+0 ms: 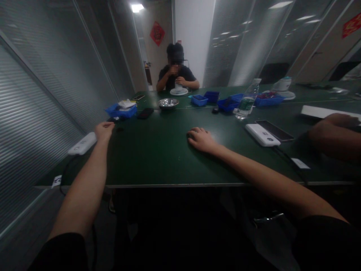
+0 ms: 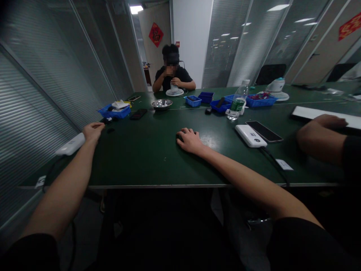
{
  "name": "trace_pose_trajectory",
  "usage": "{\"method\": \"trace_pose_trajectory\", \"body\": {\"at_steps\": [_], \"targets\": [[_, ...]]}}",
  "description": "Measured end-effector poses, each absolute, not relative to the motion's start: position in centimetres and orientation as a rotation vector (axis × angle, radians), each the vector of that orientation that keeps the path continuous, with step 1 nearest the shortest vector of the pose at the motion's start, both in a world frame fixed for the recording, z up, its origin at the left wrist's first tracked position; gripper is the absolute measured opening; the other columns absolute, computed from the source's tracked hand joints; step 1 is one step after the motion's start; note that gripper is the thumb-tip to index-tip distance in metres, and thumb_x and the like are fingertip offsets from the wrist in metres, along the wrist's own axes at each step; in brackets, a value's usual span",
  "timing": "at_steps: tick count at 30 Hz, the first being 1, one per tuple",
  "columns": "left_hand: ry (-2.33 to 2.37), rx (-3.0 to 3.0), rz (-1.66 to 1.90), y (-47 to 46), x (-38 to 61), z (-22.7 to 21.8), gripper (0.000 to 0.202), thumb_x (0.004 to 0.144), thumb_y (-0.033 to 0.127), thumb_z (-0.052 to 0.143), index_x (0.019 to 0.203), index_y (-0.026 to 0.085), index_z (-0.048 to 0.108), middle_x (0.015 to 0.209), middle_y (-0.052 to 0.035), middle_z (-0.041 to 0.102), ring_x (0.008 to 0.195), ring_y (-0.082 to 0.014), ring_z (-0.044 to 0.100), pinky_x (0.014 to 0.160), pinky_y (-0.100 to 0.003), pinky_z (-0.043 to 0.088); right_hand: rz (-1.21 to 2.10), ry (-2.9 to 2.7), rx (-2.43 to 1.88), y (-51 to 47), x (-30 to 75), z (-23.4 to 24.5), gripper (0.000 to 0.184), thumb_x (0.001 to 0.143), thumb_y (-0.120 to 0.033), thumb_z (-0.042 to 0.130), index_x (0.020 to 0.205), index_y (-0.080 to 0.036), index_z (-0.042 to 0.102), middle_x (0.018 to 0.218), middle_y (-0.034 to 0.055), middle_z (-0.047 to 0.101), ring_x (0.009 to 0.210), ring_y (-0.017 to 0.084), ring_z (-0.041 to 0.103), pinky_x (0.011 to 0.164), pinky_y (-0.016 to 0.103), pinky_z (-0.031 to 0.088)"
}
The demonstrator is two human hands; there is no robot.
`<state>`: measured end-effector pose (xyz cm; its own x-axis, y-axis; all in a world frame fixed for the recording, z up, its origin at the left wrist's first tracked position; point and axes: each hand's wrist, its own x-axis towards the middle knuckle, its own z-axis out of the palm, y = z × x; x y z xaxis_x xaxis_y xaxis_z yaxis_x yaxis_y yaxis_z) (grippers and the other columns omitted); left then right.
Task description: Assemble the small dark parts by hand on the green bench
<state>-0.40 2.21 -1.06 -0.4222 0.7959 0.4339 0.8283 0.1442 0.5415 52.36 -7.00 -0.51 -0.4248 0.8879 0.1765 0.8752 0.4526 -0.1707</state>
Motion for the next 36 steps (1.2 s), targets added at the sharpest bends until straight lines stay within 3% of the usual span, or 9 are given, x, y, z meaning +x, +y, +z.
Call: {"method": "trace_pose_trajectory", "body": {"at_steps": [6,12,16,26,36], "targets": [[-2.398,-1.601,-1.429,2.1,0.0,-1.1,0.021,0.088,0.018,0.078,0.109,0.012,0.078,0.091,0.0016,0.074,0.079,-0.0104,0.063,0.076,-0.021,0.048,0.062,-2.460,-1.540,-7.0,52.3,-0.6,0.051,0.105,-0.049,0.043,0.148,-0.026,0.058,0.154,0.0153,0.050,0.135,0.037,0.047,0.108,0.056,0.040],[-2.446,-1.533,-1.350,2.2,-0.5,-1.2,0.022,0.084,0.024,0.079,0.104,0.015,0.081,0.097,-0.0071,0.078,0.090,-0.0218,0.071,0.089,-0.032,0.054,0.081,-2.475,-1.562,-6.9,52.3,-0.4,0.052,0.105,-0.049,0.043,0.150,-0.027,0.056,0.156,0.0150,0.048,0.135,0.037,0.047,0.109,0.056,0.040],[-2.494,-1.540,-1.335,2.4,-0.9,-1.4,0.021,0.083,0.026,0.076,0.102,0.017,0.082,0.102,-0.0085,0.080,0.095,-0.0248,0.072,0.095,-0.034,0.053,0.099,-2.475,-1.568,-7.1,52.3,-0.1,0.052,0.105,-0.049,0.042,0.150,-0.025,0.056,0.156,0.0157,0.048,0.136,0.037,0.047,0.110,0.058,0.039],[-2.521,-1.541,-1.243,1.9,0.2,-0.9,0.015,0.080,0.029,0.076,0.090,0.020,0.082,0.092,-0.0080,0.079,0.088,-0.0272,0.071,0.089,-0.036,0.054,0.102,-2.475,-1.548,-6.9,52.4,-0.4,0.052,0.105,-0.048,0.043,0.150,-0.026,0.055,0.156,0.0151,0.048,0.136,0.036,0.047,0.110,0.058,0.039],[-2.534,-1.565,-1.158,1.6,0.4,-1.1,0.014,0.081,0.030,0.076,0.089,0.019,0.081,0.097,-0.0097,0.079,0.093,-0.0283,0.072,0.091,-0.037,0.054,0.071,-2.467,-1.542,-7.0,52.2,-0.4,0.051,0.105,-0.049,0.042,0.147,-0.025,0.058,0.154,0.0158,0.049,0.135,0.037,0.048,0.109,0.059,0.040]]}}
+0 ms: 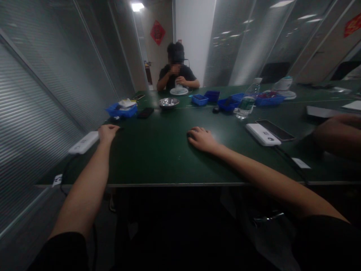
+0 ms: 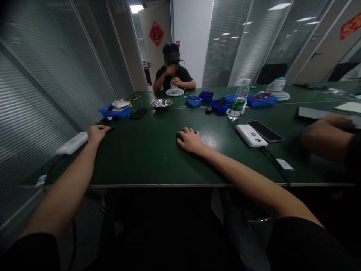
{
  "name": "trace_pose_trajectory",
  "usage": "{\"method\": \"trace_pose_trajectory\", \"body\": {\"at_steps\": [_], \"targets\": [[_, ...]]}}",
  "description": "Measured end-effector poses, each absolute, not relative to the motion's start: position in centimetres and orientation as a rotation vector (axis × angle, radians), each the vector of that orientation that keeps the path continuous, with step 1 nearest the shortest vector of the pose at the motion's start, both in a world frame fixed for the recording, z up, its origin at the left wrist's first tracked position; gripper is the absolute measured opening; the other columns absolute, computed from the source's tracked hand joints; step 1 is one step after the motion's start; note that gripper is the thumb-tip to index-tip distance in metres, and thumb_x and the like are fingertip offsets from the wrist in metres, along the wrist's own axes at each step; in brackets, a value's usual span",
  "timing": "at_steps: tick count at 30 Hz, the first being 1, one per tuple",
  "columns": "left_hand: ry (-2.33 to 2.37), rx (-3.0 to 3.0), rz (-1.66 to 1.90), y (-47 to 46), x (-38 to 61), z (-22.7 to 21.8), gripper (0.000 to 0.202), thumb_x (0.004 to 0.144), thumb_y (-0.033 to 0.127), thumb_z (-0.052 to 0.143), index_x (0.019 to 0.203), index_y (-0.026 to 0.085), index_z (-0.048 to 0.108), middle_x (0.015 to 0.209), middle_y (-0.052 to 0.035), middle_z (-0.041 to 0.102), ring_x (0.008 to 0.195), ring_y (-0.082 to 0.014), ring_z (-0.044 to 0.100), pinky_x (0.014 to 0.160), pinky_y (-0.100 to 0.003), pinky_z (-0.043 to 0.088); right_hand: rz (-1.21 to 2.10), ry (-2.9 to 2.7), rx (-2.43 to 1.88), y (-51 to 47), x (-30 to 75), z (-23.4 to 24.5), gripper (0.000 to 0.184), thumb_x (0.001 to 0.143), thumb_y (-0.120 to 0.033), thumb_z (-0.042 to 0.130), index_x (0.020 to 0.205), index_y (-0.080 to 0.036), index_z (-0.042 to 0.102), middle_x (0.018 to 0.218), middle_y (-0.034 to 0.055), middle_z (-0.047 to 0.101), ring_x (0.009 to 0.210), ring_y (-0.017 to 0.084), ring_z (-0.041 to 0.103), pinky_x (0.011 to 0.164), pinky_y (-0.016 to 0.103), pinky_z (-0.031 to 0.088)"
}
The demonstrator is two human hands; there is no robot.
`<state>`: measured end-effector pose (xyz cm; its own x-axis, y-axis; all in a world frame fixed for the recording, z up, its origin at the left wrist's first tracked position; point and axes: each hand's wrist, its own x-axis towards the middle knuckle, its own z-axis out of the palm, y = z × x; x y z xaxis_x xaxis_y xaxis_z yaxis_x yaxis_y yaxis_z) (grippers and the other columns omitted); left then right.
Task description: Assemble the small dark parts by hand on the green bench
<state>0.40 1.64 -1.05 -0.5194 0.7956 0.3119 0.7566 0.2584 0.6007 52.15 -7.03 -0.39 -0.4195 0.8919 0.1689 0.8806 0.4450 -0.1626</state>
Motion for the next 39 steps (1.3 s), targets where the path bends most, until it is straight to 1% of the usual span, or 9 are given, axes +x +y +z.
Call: {"method": "trace_pose_trajectory", "body": {"at_steps": [7,11,16,21,25,28,30,34,39], "targets": [[2.487,1.688,0.986,1.2,0.8,-0.7,0.017,0.082,0.034,0.076,0.091,0.019,0.080,0.094,-0.0099,0.078,0.093,-0.0294,0.072,0.091,-0.038,0.054,0.085,-2.477,-1.537,-7.0,52.3,-0.3,0.051,0.105,-0.048,0.043,0.148,-0.025,0.057,0.154,0.0154,0.049,0.135,0.037,0.048,0.109,0.058,0.040],[2.485,1.868,0.840,1.1,1.1,-0.7,0.017,0.082,0.030,0.076,0.096,0.020,0.079,0.102,-0.0122,0.078,0.099,-0.0312,0.071,0.092,-0.039,0.054,0.086,-2.472,-1.535,-7.1,52.2,-0.3,0.051,0.105,-0.048,0.044,0.148,-0.025,0.057,0.154,0.0153,0.049,0.135,0.036,0.048,0.110,0.058,0.040],[2.549,1.959,0.745,0.8,1.8,-0.5,0.011,0.085,0.027,0.072,0.091,0.021,0.079,0.099,-0.0139,0.076,0.101,-0.0344,0.070,0.092,-0.043,0.053,0.109,-2.474,-1.549,-7.3,52.1,0.0,0.051,0.105,-0.047,0.044,0.149,-0.025,0.056,0.156,0.0160,0.049,0.135,0.037,0.048,0.110,0.058,0.039],[2.517,1.940,0.789,0.5,2.6,-0.3,0.013,0.088,0.027,0.071,0.095,0.021,0.079,0.104,-0.0138,0.076,0.103,-0.0344,0.069,0.093,-0.043,0.052,0.092,-2.433,-1.582,-7.3,52.0,-0.1,0.049,0.105,-0.039,0.042,0.151,-0.025,0.054,0.156,0.0160,0.048,0.136,0.036,0.047,0.108,0.057,0.041],[2.301,2.045,0.973,0.5,3.8,0.1,0.015,0.090,0.028,0.071,0.100,0.021,0.080,0.105,-0.0099,0.078,0.102,-0.0302,0.071,0.096,-0.039,0.050,0.007,-2.343,-1.674,-7.4,52.1,-0.1,0.056,0.103,-0.038,0.045,0.157,-0.024,0.045,0.155,0.0191,0.048,0.134,0.040,0.048,0.104,0.058,0.043],[2.031,2.223,1.081,0.3,6.2,0.6,0.017,0.091,0.030,0.071,0.101,0.021,0.081,0.108,-0.0082,0.079,0.103,-0.0276,0.071,0.098,-0.037,0.050,-0.045,-2.284,-1.758,-7.5,52.2,0.1,0.061,0.102,-0.039,0.046,0.160,-0.023,0.039,0.148,0.0211,0.054,0.130,0.042,0.052,0.102,0.059,0.044],[1.808,2.309,1.090,-0.1,8.6,0.8,0.018,0.091,0.032,0.070,0.100,0.021,0.081,0.111,-0.0073,0.078,0.105,-0.0265,0.071,0.099,-0.037,0.050,-0.017,-2.279,-1.769,-7.5,52.3,0.3,0.062,0.101,-0.034,0.048,0.160,-0.020,0.039,0.143,0.0210,0.058,0.126,0.040,0.056,0.101,0.056,0.046],[1.317,2.423,0.973,-1.5,14.0,0.7,0.018,0.091,0.036,0.072,0.099,0.023,0.080,0.109,-0.0074,0.078,0.102,-0.0261,0.071,0.094,-0.039,0.052,0.152,-2.370,-1.556,-7.8,52.0,0.7,0.063,0.097,-0.025,0.053,0.159,-0.020,0.041,0.137,0.0154,0.064,0.121,0.032,0.061,0.099,0.042,0.050],[0.996,2.464,0.754,-3.2,18.5,0.3,0.026,0.093,0.044,0.072,0.108,0.024,0.079,0.109,-0.0080,0.077,0.097,-0.0249,0.070,0.085,-0.040,0.054,0.237,-2.465,-1.266,-8.8,51.1,1.2,0.063,0.097,-0.024,0.054,0.159,-0.019,0.042,0.131,0.0121,0.067,0.119,0.027,0.061,0.103,0.039,0.049]]}}
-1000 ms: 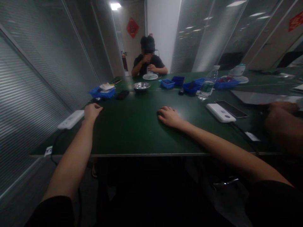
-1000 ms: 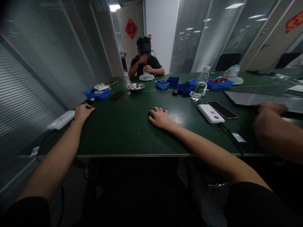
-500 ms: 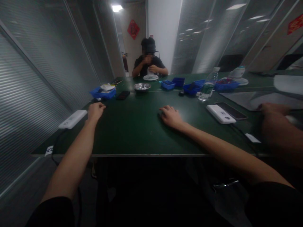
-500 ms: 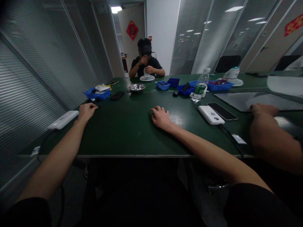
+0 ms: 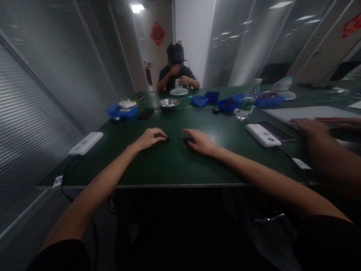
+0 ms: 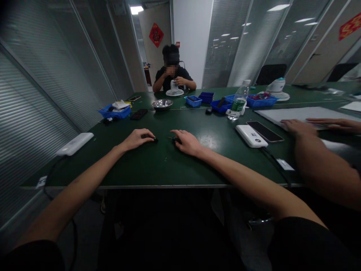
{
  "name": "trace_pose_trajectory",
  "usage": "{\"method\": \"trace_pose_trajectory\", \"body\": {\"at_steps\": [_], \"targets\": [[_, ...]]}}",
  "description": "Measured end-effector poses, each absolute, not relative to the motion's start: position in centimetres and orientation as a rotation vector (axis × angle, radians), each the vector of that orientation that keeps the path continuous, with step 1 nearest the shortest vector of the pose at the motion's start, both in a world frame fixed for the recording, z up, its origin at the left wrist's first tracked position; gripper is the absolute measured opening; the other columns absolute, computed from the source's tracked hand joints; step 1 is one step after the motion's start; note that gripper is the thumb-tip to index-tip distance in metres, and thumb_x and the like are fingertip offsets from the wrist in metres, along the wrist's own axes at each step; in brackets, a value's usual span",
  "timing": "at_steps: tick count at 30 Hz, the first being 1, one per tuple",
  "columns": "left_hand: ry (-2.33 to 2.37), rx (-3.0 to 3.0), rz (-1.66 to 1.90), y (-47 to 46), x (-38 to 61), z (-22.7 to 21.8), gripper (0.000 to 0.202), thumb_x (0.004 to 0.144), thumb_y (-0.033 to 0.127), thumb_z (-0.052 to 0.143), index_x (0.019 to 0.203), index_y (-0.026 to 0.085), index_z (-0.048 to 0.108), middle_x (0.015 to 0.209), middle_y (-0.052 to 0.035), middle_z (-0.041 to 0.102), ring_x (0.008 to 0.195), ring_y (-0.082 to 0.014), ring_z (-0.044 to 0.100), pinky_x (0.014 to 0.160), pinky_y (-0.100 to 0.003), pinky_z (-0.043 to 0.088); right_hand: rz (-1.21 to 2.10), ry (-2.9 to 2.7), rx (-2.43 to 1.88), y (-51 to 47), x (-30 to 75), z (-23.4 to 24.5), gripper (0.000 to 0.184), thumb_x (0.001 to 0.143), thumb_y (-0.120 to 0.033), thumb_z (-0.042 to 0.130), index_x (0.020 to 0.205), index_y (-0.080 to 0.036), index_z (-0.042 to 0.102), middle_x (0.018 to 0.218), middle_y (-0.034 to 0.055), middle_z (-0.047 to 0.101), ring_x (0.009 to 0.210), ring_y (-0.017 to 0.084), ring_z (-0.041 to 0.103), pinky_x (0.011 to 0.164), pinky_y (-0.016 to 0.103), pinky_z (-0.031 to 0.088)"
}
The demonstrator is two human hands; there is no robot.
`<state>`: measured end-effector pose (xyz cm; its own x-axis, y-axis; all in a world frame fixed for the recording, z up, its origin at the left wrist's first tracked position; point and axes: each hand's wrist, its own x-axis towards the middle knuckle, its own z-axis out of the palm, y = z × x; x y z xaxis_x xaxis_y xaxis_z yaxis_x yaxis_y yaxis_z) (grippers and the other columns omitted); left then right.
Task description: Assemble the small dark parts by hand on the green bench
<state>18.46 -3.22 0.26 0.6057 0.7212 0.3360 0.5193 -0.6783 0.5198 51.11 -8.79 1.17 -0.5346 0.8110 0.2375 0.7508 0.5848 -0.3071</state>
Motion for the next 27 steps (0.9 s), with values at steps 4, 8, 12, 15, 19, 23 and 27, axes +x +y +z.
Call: {"method": "trace_pose_trajectory", "body": {"at_steps": [4,8,12,15,19,23,27], "targets": [[0.946,2.467,0.706,-3.6,19.1,0.2,0.029,0.094,0.047,0.071,0.111,0.025,0.077,0.111,-0.0075,0.075,0.103,-0.0253,0.069,0.088,-0.040,0.054,0.247,-2.499,-1.136,-9.3,50.9,1.4,0.062,0.097,-0.026,0.054,0.157,-0.018,0.045,0.130,0.0126,0.066,0.117,0.028,0.060,0.104,0.042,0.048],[0.945,2.477,0.676,-3.6,18.9,0.2,0.036,0.092,0.049,0.072,0.119,0.026,0.075,0.115,-0.0073,0.074,0.105,-0.0256,0.069,0.090,-0.039,0.053,0.311,-2.546,-1.030,-9.5,51.0,1.6,0.060,0.099,-0.027,0.053,0.158,-0.022,0.046,0.131,0.0119,0.066,0.120,0.028,0.059,0.105,0.044,0.048],[0.951,2.481,0.669,-3.7,19.0,0.1,0.042,0.092,0.050,0.073,0.126,0.026,0.072,0.118,-0.0080,0.073,0.108,-0.0262,0.068,0.092,-0.039,0.054,0.356,-2.575,-0.951,-9.7,50.8,1.6,0.056,0.102,-0.028,0.051,0.158,-0.022,0.046,0.130,0.0123,0.066,0.121,0.027,0.059,0.104,0.045,0.049],[0.925,2.479,0.677,-3.8,19.1,0.0,0.038,0.094,0.050,0.070,0.120,0.024,0.074,0.118,-0.0085,0.073,0.109,-0.0260,0.068,0.097,-0.041,0.053,0.348,-2.570,-0.927,-9.5,50.7,1.2,0.053,0.103,-0.029,0.052,0.156,-0.023,0.048,0.130,0.0123,0.065,0.119,0.027,0.059,0.103,0.045,0.050],[0.908,2.491,0.667,-4.0,19.2,0.3,0.037,0.095,0.051,0.068,0.117,0.021,0.074,0.116,-0.0086,0.073,0.107,-0.0251,0.068,0.098,-0.040,0.053,0.242,-2.514,-0.846,-8.8,50.8,0.1,0.050,0.101,-0.024,0.056,0.151,-0.021,0.052,0.124,0.0130,0.067,0.113,0.027,0.061,0.099,0.044,0.052],[0.991,2.525,0.676,-4.4,19.7,0.5,0.039,0.101,0.049,0.058,0.126,0.023,0.073,0.126,-0.0093,0.071,0.117,-0.0267,0.064,0.104,-0.043,0.050,0.184,-2.497,-0.895,-8.2,51.1,-0.5,0.051,0.099,-0.024,0.059,0.150,-0.018,0.053,0.121,0.0133,0.068,0.110,0.028,0.062,0.097,0.044,0.053],[0.859,2.665,0.596,-4.6,20.8,0.3,0.041,0.107,0.039,0.047,0.139,0.024,0.068,0.140,-0.0084,0.067,0.132,-0.0260,0.056,0.115,-0.045,0.042,0.184,-2.482,-0.967,-8.1,51.1,-0.3,0.051,0.098,-0.024,0.059,0.148,-0.020,0.054,0.120,0.0128,0.069,0.109,0.028,0.062,0.096,0.044,0.053]]}}
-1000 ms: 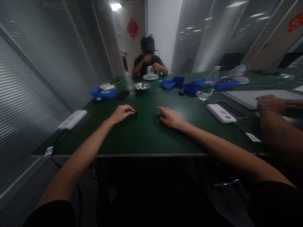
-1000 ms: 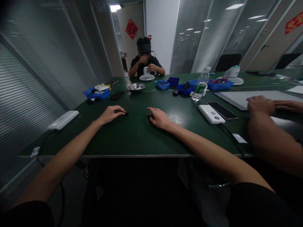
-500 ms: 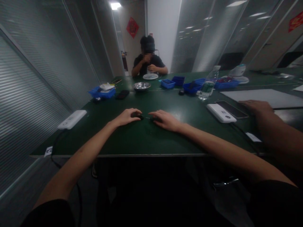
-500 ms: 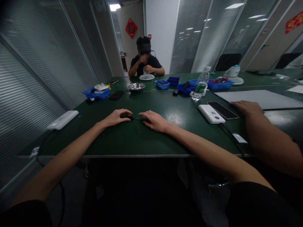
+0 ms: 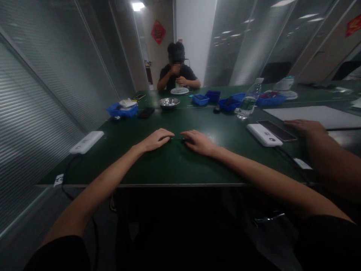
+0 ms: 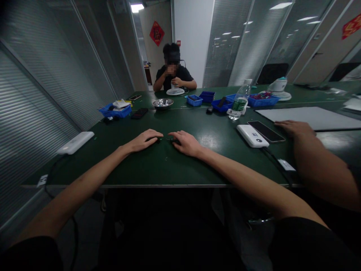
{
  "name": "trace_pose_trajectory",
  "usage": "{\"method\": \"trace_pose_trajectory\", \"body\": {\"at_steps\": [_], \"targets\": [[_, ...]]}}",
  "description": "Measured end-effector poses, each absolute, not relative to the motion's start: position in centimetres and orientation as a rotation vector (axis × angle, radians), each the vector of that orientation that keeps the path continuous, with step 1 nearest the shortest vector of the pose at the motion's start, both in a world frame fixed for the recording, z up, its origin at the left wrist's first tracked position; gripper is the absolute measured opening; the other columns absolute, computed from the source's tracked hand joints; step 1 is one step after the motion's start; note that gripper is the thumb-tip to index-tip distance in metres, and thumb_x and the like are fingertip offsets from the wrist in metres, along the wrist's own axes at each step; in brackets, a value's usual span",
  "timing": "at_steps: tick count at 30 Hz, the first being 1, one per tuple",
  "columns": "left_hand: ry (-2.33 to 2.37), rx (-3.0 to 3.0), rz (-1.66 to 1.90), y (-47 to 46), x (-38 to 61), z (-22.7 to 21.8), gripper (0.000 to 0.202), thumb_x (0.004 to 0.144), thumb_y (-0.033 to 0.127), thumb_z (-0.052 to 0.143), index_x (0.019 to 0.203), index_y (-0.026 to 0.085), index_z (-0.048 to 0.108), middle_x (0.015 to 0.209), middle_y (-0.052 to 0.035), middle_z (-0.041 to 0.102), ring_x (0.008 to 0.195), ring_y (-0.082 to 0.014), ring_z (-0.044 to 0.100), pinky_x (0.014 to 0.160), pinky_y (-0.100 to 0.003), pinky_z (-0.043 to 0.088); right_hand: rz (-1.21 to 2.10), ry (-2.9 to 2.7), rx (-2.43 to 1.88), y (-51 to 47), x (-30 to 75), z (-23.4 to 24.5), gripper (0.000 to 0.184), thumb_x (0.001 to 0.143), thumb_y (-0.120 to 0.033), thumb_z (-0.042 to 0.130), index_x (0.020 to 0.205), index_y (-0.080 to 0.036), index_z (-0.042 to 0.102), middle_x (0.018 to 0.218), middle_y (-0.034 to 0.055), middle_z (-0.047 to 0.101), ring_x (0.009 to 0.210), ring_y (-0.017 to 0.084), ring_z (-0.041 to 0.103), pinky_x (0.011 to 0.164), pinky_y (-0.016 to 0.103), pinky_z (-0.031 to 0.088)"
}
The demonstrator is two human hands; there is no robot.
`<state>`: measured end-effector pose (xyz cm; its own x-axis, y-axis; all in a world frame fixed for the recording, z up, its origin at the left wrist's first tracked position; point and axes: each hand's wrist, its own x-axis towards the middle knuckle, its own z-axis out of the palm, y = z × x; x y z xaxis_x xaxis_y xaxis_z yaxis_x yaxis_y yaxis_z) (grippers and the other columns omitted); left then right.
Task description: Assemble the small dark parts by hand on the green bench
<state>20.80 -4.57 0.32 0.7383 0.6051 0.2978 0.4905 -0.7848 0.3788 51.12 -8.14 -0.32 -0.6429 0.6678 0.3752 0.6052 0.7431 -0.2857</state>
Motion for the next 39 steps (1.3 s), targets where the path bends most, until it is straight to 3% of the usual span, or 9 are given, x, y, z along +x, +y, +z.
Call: {"method": "trace_pose_trajectory", "body": {"at_steps": [5,14,26,39], "targets": [[0.869,2.770,0.496,-3.4,19.8,-0.1,0.040,0.107,0.040,0.050,0.137,0.024,0.070,0.140,-0.0085,0.068,0.131,-0.0251,0.058,0.114,-0.044,0.042,0.177,-2.486,-1.014,-8.4,51.0,0.1,0.050,0.098,-0.023,0.060,0.147,-0.018,0.055,0.119,0.0126,0.070,0.110,0.028,0.062,0.098,0.043,0.052],[1.452,2.625,0.519,1.1,10.0,-0.9,0.040,0.103,0.040,0.054,0.134,0.022,0.071,0.138,-0.0094,0.069,0.130,-0.0270,0.060,0.114,-0.042,0.044,0.189,-2.490,-1.055,-8.7,51.2,0.5,0.048,0.099,-0.026,0.058,0.146,-0.016,0.056,0.122,0.0140,0.070,0.111,0.028,0.063,0.095,0.042,0.053],[2.057,2.281,0.732,1.8,5.8,-1.1,0.028,0.092,0.034,0.070,0.116,0.025,0.081,0.117,-0.0083,0.078,0.111,-0.0308,0.070,0.104,-0.042,0.051,0.197,-2.494,-1.057,-8.6,51.2,0.5,0.044,0.100,-0.026,0.059,0.143,-0.017,0.059,0.122,0.0131,0.070,0.111,0.027,0.063,0.096,0.040,0.052],[2.073,2.192,0.761,2.3,5.4,-1.3,0.027,0.090,0.025,0.072,0.116,0.020,0.078,0.119,-0.0113,0.078,0.113,-0.0278,0.071,0.105,-0.039,0.052,0.200,-2.504,-1.041,-8.7,51.2,0.6,0.043,0.100,-0.025,0.058,0.142,-0.016,0.060,0.122,0.0141,0.070,0.111,0.028,0.064,0.095,0.042,0.053]]}}
